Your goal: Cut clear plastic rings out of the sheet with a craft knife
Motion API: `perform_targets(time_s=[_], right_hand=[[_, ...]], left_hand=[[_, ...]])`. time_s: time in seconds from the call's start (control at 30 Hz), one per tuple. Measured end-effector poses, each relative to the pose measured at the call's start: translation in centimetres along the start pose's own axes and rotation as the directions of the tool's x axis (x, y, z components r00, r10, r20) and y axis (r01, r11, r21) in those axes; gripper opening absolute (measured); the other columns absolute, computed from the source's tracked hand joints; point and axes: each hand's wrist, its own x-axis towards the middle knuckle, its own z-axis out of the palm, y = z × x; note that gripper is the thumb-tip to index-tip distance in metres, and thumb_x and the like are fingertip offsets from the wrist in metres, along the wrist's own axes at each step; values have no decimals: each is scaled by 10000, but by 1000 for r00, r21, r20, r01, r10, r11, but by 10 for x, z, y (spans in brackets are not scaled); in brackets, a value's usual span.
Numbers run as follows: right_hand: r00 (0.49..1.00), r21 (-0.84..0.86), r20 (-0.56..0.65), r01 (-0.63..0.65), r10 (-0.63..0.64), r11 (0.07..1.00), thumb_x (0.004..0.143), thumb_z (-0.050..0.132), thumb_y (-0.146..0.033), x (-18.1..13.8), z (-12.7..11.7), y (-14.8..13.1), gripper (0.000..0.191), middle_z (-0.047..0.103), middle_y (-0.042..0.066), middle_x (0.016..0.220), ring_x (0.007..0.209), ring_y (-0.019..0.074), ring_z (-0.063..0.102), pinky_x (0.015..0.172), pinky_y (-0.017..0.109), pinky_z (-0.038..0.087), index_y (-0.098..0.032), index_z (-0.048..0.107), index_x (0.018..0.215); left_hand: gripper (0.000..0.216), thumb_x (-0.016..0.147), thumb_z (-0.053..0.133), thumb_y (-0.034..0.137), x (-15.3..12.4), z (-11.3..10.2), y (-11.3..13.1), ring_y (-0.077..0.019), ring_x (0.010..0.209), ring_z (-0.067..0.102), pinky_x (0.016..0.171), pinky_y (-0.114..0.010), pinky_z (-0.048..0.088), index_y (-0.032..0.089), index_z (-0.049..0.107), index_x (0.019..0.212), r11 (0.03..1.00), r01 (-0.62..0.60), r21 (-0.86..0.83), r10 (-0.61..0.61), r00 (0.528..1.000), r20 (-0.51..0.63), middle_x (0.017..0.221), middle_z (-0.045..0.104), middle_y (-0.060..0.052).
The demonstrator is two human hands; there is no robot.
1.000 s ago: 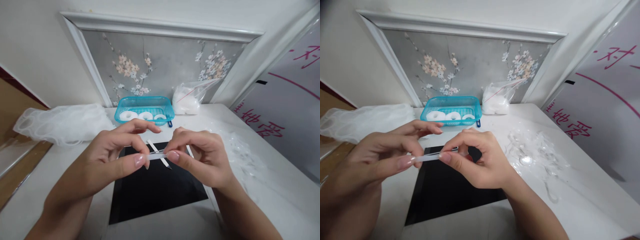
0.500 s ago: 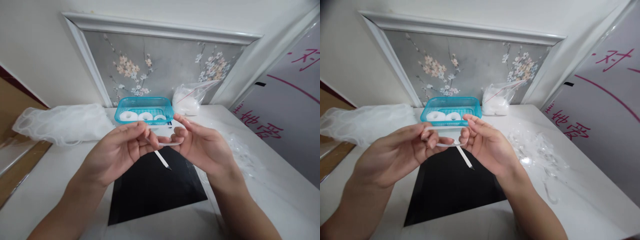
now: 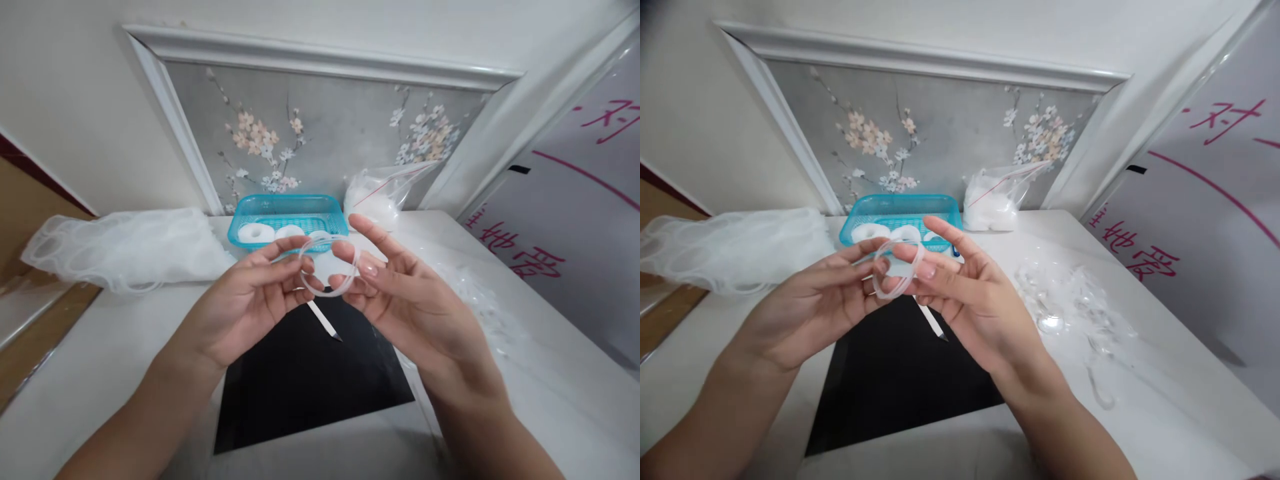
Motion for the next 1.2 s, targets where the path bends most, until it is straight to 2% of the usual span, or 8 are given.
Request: perform_targets(time_s=[0.13, 0.3, 0.37, 0.5, 0.63, 0.77, 0.97, 1.2], right_hand=[[997, -93, -17, 73, -75, 993, 800, 793, -258, 1, 4, 8, 426, 742, -49, 806, 773, 169, 738, 784, 363, 620, -305, 617, 1185], [991, -177, -13, 130, -134, 976, 814, 779, -233, 0, 6, 11, 503, 736, -37, 795, 807, 198, 739, 814, 421, 627, -328, 584, 1268], [989, -211, -7, 144, -148, 967, 826, 765, -227, -1, 6, 11, 535, 742, -22, 858, 810, 205, 741, 803, 437, 633, -347, 566, 1308], [985, -276, 17, 169, -171, 946, 823, 766, -226, -3, 6, 13, 605, 748, 12, 992, 810, 207, 743, 762, 423, 643, -360, 534, 1365], [985, -330, 29, 173, -173, 928, 827, 754, -205, -5, 7, 16, 637, 745, 26, 1054, 763, 196, 744, 724, 394, 640, -376, 513, 1392], [981, -358, 37, 189, -189, 914, 840, 724, -162, -9, 10, 16, 651, 747, 28, 1044, 844, 219, 754, 709, 373, 629, -385, 506, 1411], [982, -359, 58, 186, -177, 914, 819, 758, -161, -12, 12, 15, 697, 750, 45, 1085, 919, 238, 757, 695, 346, 621, -386, 499, 1425], [991, -293, 72, 125, -109, 948, 823, 771, -200, -12, 13, 11, 711, 742, 36, 1111, 766, 195, 763, 690, 356, 640, -391, 471, 1439]], left_hand=[[256, 787, 749, 124, 6, -2, -9, -153, 871, 698, 781, -239, 566, 213, 725, 1026, 982, -63, 178, 50, 996, 74, 1030, 708, -19], [159, 859, 716, 304, 0, -4, -9, -231, 1170, 592, 994, -341, 471, 266, 713, 1013, 835, -251, 490, 313, 948, -49, 1200, 666, -14], [169, 908, 670, 403, -5, -6, -5, -257, 1238, 545, 1061, -367, 420, 251, 735, 940, 734, -295, 612, 364, 931, 13, 1223, 660, -31], [270, 924, 647, 469, -12, -7, 0, -277, 1247, 533, 1092, -389, 391, 253, 775, 823, 582, -334, 741, 323, 932, 166, 1186, 677, -54], [174, 873, 728, 409, -13, -7, -2, -261, 1200, 559, 1091, -404, 382, 256, 756, 795, 504, -331, 798, 343, 924, 166, 1170, 674, -41], [146, 828, 770, 388, -12, -7, -5, -269, 1165, 574, 1070, -423, 396, 244, 748, 820, 462, -339, 819, 402, 904, 147, 1121, 680, -52], [90, 837, 750, 361, -13, -9, -4, -264, 1135, 584, 1052, -411, 427, 289, 796, 810, 465, -347, 815, 402, 902, 155, 1113, 680, -40], [82, 847, 736, 342, -14, -13, -2, -245, 1094, 587, 1041, -389, 424, 320, 797, 796, 473, -367, 801, 387, 903, 185, 1079, 677, -14]])
